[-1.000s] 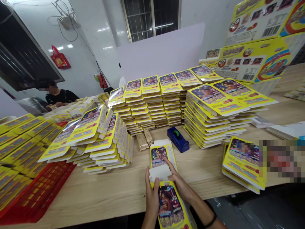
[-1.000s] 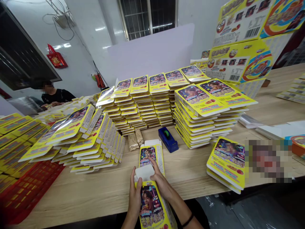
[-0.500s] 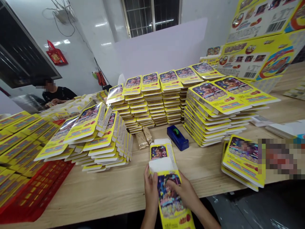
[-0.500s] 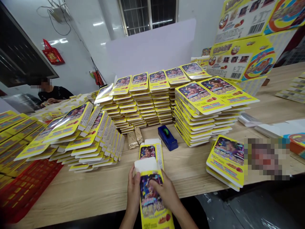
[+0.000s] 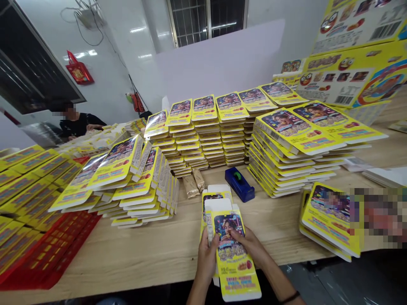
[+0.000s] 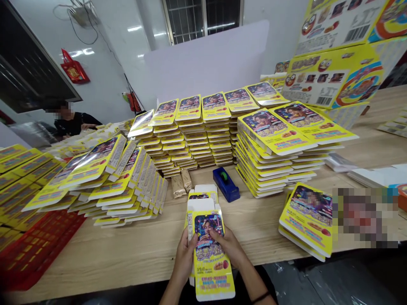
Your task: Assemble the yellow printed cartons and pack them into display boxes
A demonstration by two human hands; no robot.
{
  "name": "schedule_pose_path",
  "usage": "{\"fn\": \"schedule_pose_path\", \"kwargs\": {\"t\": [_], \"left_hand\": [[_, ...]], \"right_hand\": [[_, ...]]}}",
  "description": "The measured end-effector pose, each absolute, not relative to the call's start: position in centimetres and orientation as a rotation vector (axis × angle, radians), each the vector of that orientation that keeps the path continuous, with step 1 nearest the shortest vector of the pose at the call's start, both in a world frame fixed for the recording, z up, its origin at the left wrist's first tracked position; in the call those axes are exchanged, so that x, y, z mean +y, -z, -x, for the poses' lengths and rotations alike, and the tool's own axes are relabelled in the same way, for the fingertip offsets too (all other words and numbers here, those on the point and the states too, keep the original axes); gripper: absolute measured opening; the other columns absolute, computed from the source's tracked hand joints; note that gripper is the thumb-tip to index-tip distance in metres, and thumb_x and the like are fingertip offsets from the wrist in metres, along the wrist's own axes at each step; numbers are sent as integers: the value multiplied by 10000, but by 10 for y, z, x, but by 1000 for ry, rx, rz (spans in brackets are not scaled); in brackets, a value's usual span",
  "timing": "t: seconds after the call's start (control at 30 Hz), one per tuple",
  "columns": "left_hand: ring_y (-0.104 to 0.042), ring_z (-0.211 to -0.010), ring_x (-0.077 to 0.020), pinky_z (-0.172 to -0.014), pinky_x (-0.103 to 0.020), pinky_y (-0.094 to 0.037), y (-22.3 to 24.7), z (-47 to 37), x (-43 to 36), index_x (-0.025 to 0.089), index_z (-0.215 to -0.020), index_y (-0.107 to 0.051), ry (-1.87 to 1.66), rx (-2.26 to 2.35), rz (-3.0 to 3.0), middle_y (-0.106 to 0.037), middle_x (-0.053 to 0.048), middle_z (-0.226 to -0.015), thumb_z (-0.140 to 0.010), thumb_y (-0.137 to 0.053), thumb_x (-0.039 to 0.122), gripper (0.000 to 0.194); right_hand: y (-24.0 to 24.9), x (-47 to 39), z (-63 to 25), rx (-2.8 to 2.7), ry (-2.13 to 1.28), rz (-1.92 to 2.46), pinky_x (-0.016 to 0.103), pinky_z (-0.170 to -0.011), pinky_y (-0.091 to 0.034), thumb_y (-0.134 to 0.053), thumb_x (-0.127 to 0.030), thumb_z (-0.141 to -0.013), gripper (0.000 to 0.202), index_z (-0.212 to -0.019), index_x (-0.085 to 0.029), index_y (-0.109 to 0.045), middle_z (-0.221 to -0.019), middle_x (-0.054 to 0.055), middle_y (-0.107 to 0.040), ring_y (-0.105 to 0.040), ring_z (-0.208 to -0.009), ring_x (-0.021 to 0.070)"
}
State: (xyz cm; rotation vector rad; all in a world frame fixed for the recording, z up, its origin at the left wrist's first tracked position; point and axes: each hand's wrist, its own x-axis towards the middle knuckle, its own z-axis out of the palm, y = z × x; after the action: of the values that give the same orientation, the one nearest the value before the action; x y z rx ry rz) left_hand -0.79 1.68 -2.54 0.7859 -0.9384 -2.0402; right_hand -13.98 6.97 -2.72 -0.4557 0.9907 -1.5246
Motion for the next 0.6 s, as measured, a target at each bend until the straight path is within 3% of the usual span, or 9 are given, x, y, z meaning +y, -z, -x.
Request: {"fn": "schedule_pose_path", "kwargs": {"t": [0.2,0.6], "left_hand": [[-660,-960,-237,-875,-355,-491,25,3,14,185,-1130,-610,2117,-929,-785,-709,-97,-1052,-789,-653,376,394],[-676,-786,-194,-757,-286,-505,28,6,15,171,-902,-689,2014,-839,-865,-739,-55,-849,-724,-691,458,338]], "right_hand": [[31,72,142,937,1518,386,427,-842,-506,-777,-395,-682,396,-963,-144,-654,-863,85,-739,-699,-802,260],[30,71,142,857,1505,385,434,-825,-520,-808,-379,-649,443,-983,-148,-631,-887,91,-740,-705,-768,252]]}}
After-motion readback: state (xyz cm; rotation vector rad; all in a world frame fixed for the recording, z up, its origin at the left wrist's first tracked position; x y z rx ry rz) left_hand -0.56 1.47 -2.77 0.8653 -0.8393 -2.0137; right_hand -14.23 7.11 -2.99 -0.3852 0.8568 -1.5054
